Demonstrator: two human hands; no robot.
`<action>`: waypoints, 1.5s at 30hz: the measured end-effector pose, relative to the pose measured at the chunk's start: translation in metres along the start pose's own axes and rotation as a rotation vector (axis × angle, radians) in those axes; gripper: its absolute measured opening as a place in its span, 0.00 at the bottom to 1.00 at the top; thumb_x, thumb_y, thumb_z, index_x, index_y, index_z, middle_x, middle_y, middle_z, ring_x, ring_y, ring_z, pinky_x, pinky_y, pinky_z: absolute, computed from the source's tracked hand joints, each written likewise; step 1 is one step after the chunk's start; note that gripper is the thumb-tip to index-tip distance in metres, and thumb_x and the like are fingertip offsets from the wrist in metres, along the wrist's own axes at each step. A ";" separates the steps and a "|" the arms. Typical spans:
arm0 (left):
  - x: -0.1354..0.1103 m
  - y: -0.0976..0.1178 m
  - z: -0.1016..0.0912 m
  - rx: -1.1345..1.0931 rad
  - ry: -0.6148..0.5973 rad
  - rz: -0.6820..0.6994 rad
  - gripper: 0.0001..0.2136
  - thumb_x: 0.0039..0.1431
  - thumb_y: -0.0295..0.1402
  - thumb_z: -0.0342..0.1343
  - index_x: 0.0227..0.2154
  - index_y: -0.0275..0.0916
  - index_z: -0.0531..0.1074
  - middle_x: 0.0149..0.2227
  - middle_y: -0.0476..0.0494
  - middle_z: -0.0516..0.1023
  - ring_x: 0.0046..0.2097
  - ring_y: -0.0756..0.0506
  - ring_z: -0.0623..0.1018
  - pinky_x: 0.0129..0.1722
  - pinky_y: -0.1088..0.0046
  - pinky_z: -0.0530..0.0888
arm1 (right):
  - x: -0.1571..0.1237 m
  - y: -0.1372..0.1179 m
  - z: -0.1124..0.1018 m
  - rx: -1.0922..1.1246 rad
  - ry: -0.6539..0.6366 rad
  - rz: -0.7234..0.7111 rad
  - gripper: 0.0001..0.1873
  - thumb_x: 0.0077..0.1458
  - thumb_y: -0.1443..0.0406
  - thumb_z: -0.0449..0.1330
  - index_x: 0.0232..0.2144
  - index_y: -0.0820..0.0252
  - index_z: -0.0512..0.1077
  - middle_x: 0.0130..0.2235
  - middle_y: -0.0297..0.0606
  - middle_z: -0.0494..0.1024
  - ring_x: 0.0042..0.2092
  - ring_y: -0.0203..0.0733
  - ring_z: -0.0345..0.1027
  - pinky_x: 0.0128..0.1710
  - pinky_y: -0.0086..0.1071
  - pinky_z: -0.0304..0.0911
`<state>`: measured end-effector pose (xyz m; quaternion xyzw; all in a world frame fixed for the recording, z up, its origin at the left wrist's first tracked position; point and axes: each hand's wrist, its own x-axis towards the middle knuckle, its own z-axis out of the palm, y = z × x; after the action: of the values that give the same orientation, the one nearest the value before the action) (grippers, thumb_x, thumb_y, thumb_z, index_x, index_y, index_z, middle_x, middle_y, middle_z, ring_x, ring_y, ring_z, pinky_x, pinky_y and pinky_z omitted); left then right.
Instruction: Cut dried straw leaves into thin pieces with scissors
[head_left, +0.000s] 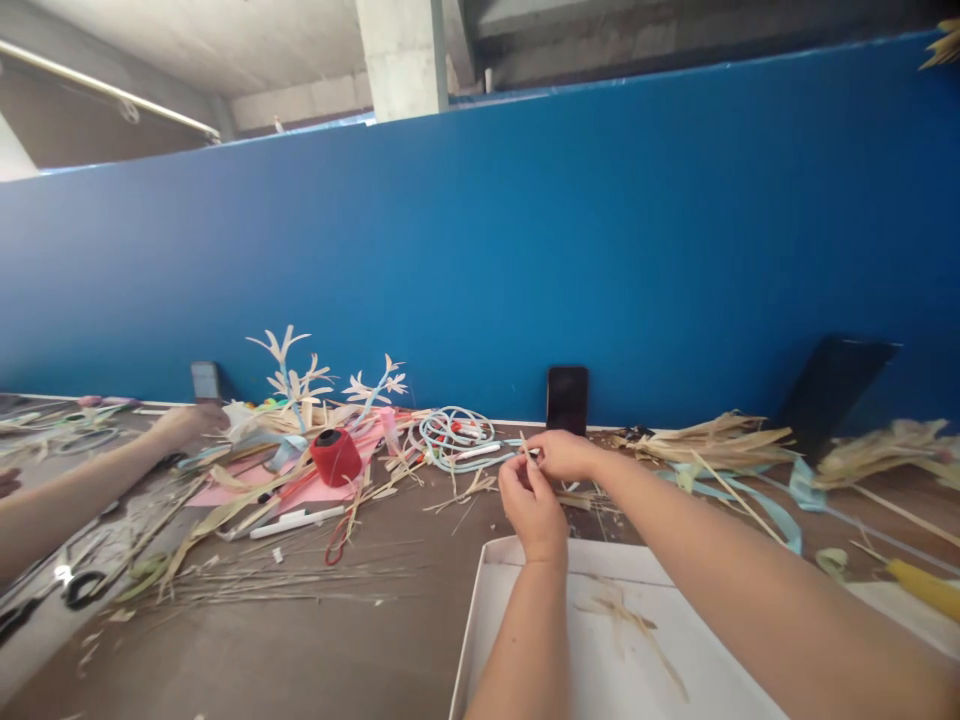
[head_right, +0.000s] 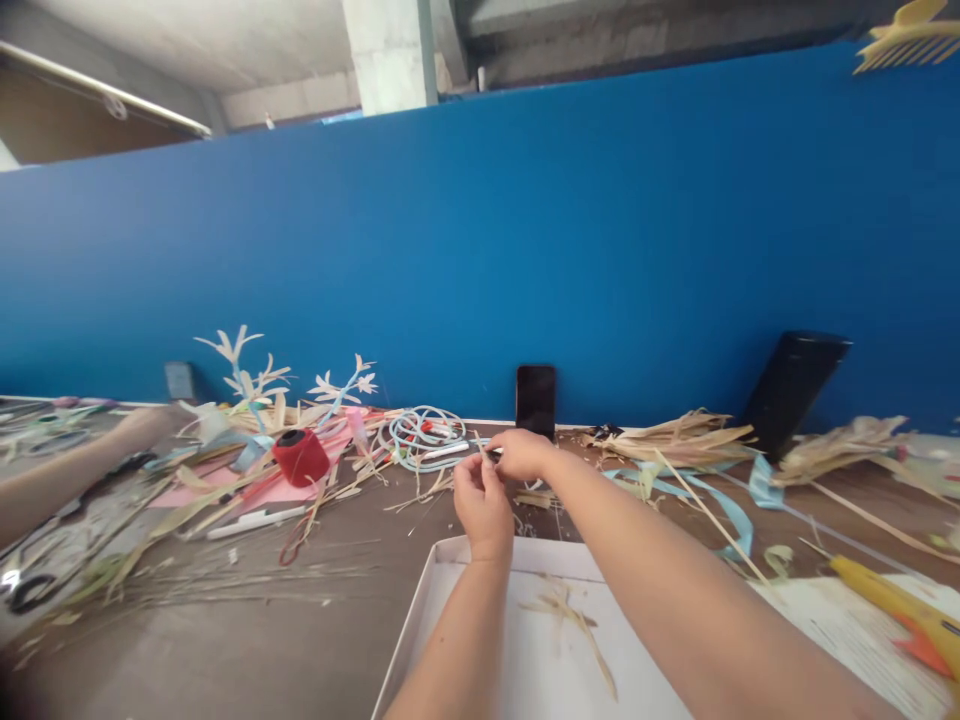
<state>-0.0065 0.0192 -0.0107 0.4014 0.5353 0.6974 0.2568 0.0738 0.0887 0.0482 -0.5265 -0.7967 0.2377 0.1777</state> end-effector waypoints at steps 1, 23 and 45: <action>0.000 -0.001 0.001 0.003 -0.003 -0.013 0.11 0.57 0.36 0.46 0.38 0.36 0.67 0.37 0.40 0.73 0.37 0.46 0.73 0.39 0.68 0.69 | -0.005 0.002 -0.005 0.039 0.011 0.004 0.15 0.36 0.65 0.63 0.33 0.55 0.76 0.24 0.32 0.76 0.24 0.37 0.66 0.22 0.26 0.55; -0.006 -0.001 0.000 0.126 -0.442 0.103 0.10 0.54 0.34 0.50 0.35 0.39 0.75 0.34 0.45 0.75 0.36 0.48 0.73 0.38 0.73 0.67 | -0.097 0.051 0.007 0.958 0.536 0.105 0.28 0.42 0.56 0.65 0.47 0.55 0.67 0.32 0.34 0.76 0.34 0.41 0.69 0.33 0.31 0.64; -0.003 0.016 -0.003 0.096 -0.539 -0.173 0.13 0.48 0.42 0.54 0.29 0.36 0.72 0.20 0.52 0.67 0.21 0.54 0.63 0.21 0.79 0.61 | -0.092 0.066 0.015 0.987 0.565 0.107 0.27 0.37 0.60 0.66 0.43 0.59 0.68 0.28 0.34 0.77 0.31 0.40 0.70 0.32 0.32 0.63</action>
<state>-0.0063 0.0103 0.0029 0.5368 0.5125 0.5148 0.4291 0.1506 0.0226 -0.0044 -0.4637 -0.4850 0.4402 0.5966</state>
